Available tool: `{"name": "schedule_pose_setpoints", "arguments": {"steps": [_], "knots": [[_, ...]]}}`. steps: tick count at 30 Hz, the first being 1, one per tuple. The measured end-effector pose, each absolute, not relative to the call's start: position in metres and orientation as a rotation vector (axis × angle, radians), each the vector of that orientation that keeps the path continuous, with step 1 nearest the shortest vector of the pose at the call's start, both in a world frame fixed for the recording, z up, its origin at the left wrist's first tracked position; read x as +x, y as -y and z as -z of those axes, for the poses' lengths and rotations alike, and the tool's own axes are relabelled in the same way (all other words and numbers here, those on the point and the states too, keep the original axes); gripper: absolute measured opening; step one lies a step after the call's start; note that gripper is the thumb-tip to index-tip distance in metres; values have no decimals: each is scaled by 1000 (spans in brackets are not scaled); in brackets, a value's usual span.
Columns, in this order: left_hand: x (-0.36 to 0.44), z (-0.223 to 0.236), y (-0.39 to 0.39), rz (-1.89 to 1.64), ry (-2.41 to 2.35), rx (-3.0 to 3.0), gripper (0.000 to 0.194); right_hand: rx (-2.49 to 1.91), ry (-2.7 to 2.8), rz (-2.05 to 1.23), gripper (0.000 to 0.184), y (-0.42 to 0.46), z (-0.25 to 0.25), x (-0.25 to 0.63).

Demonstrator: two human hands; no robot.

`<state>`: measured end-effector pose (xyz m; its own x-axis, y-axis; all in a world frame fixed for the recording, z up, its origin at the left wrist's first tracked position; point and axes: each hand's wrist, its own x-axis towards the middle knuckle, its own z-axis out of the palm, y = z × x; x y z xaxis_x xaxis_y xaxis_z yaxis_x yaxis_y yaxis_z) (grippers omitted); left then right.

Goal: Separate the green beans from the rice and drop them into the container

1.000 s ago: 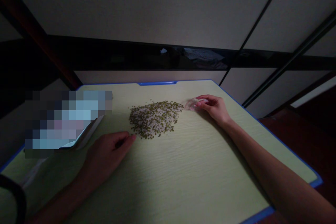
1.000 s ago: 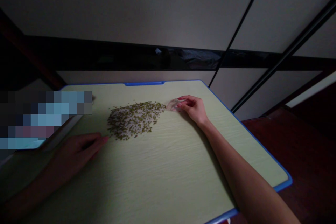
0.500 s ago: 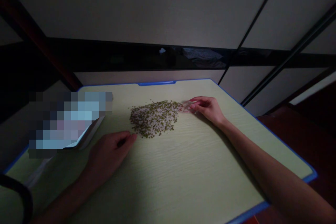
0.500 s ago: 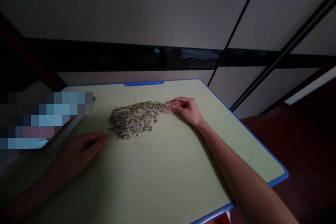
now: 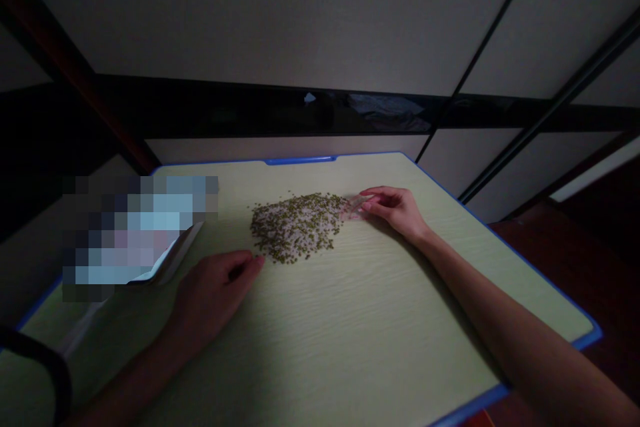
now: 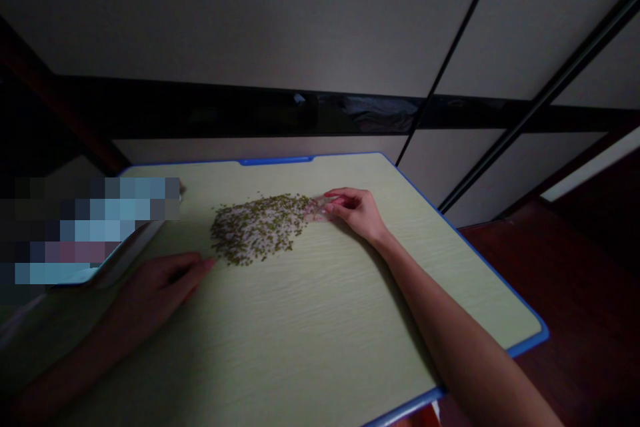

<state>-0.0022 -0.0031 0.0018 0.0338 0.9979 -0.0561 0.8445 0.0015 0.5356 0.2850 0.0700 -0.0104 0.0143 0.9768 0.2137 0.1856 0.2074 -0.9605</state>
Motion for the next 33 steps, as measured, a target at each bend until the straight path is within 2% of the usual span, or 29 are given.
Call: {"name": "schedule_pose_setpoints", "arguments": {"steps": [33], "knots": [[-2,-2,3,-471,-1876,1901,38,-1257,1435,-854,29,-68,10,290]]}}
